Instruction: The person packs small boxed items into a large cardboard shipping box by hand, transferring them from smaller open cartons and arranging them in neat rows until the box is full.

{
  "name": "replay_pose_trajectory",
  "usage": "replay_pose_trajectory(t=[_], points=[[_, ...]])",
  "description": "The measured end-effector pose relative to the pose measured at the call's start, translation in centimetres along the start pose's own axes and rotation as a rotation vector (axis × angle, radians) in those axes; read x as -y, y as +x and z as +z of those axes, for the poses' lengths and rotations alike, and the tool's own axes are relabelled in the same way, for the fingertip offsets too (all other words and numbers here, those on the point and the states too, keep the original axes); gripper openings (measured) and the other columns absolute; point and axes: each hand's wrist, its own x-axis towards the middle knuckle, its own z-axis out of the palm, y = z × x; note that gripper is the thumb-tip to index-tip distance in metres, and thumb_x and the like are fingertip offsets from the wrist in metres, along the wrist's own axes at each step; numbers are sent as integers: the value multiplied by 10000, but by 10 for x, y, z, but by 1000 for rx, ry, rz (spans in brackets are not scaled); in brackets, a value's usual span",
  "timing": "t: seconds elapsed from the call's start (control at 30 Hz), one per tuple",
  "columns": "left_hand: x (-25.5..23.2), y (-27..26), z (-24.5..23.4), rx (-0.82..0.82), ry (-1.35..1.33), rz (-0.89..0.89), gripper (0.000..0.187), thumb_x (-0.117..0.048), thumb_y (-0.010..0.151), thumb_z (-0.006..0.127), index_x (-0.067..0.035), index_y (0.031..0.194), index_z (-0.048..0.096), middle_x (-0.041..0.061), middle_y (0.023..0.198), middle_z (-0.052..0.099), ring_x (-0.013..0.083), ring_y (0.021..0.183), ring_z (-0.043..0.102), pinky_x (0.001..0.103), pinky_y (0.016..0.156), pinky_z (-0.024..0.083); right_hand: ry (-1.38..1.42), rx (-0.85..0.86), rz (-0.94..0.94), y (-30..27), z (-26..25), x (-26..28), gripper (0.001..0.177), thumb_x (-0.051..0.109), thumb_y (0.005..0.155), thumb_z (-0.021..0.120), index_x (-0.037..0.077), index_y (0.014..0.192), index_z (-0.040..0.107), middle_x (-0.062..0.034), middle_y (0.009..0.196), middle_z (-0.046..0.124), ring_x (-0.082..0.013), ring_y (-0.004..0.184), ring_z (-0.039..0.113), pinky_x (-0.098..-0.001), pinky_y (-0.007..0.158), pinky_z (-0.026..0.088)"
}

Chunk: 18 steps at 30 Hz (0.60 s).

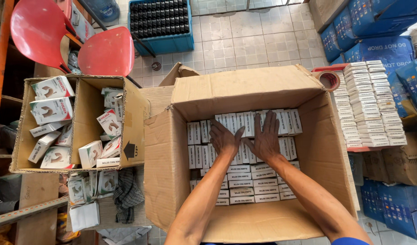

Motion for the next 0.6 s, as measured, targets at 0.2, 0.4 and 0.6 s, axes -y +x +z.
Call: replay_pose_trajectory(t=[0.2,0.4,0.6], points=[[1,4,11,0,38,-25,1306,-801,901,615,165,1627,120,369,1379,444,526,1277,485,677,1017,455,20,12,-17,2,-1,-1,1150,695,842,746,-69,1620,380,-512,1562,316,-659,1481,338,-745,1186,312],[5,7,22,-33,5,-41,1322,-840,885,595,147,1632,132,368,1374,448,534,1275,484,705,997,447,-5,64,-45,3,-9,-5,1141,714,880,694,-53,1644,334,-505,1553,326,-647,1478,350,-710,1197,321],[-5,-1,-11,26,-27,-64,1143,-721,993,566,126,1643,158,365,1408,479,510,1323,517,679,1021,465,86,165,-39,0,-14,-6,1235,738,823,721,-53,1662,278,-528,1584,251,-672,1502,275,-732,1219,247]])
